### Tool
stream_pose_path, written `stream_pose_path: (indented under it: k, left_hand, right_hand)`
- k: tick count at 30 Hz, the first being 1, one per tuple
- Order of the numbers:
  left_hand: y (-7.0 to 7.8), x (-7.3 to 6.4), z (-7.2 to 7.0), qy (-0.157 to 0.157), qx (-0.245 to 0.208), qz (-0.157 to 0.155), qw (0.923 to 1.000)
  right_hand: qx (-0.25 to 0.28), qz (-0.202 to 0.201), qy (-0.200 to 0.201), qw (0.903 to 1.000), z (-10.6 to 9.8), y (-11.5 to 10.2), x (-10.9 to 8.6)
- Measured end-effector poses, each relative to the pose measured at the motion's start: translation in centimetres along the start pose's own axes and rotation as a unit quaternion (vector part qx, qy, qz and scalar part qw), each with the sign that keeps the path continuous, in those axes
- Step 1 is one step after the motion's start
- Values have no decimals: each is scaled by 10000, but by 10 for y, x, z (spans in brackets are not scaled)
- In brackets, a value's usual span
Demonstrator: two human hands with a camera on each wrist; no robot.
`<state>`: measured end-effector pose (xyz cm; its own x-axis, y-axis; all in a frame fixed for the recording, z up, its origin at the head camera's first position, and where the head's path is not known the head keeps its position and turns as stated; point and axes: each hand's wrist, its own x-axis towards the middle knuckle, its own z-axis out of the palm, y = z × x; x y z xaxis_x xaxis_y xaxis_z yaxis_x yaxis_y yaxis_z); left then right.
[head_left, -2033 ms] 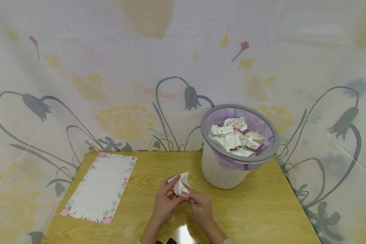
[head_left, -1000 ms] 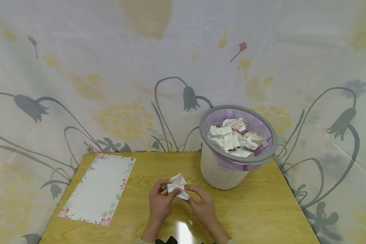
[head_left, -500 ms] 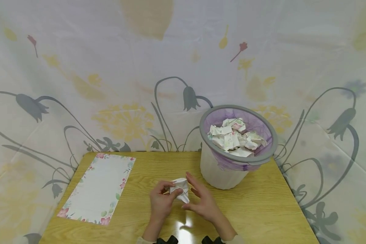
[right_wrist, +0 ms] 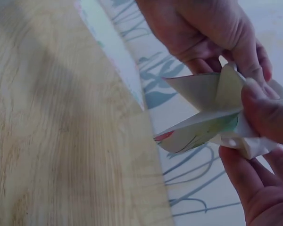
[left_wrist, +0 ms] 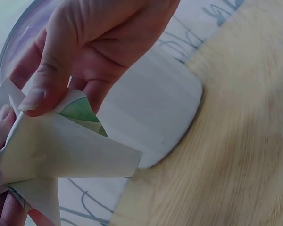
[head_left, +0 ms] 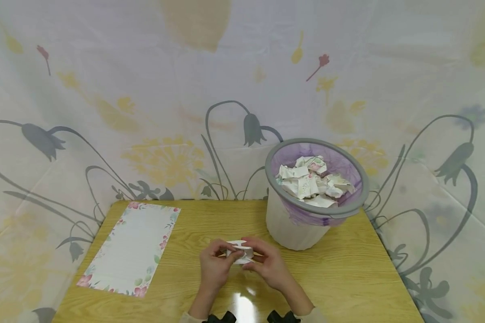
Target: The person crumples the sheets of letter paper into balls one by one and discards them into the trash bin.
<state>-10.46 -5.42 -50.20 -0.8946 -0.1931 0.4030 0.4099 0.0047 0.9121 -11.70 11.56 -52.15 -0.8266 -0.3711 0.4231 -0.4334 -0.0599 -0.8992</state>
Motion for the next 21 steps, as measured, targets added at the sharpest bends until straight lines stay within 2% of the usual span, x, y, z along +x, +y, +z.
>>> stream_pose_path:
  k: [2, 4, 9, 12, 16, 18, 21]
  left_hand:
    - [7, -1, 1, -17, -19, 90, 10000]
    - [6, -2, 3, 17, -32, 136, 9999]
    - [-11, -3, 3, -89, -66, 157, 9998]
    - [-21, -3, -1, -505, -292, -17, 9983]
    - [-22, -3, -10, -1304, -732, -223, 9885]
    - [-21, -3, -13, -1576, -756, -212, 9844]
    - [-21, -3, -15, -1745, -545, -272, 9828]
  right_hand:
    - [-138, 10, 221, 9997, 0, 0, 0]
    - [-299, 44, 461, 9985, 2, -1, 0]
    - [-427, 200, 927, 9946, 4, 0, -1]
    - [-206, 382, 977, 9943, 3, 0, -2]
    - [222, 662, 939, 9931, -2, -1, -3]
    - [344, 737, 880, 9928, -5, -2, -4]
    - [344, 745, 790, 9935, -8, -2, -4]
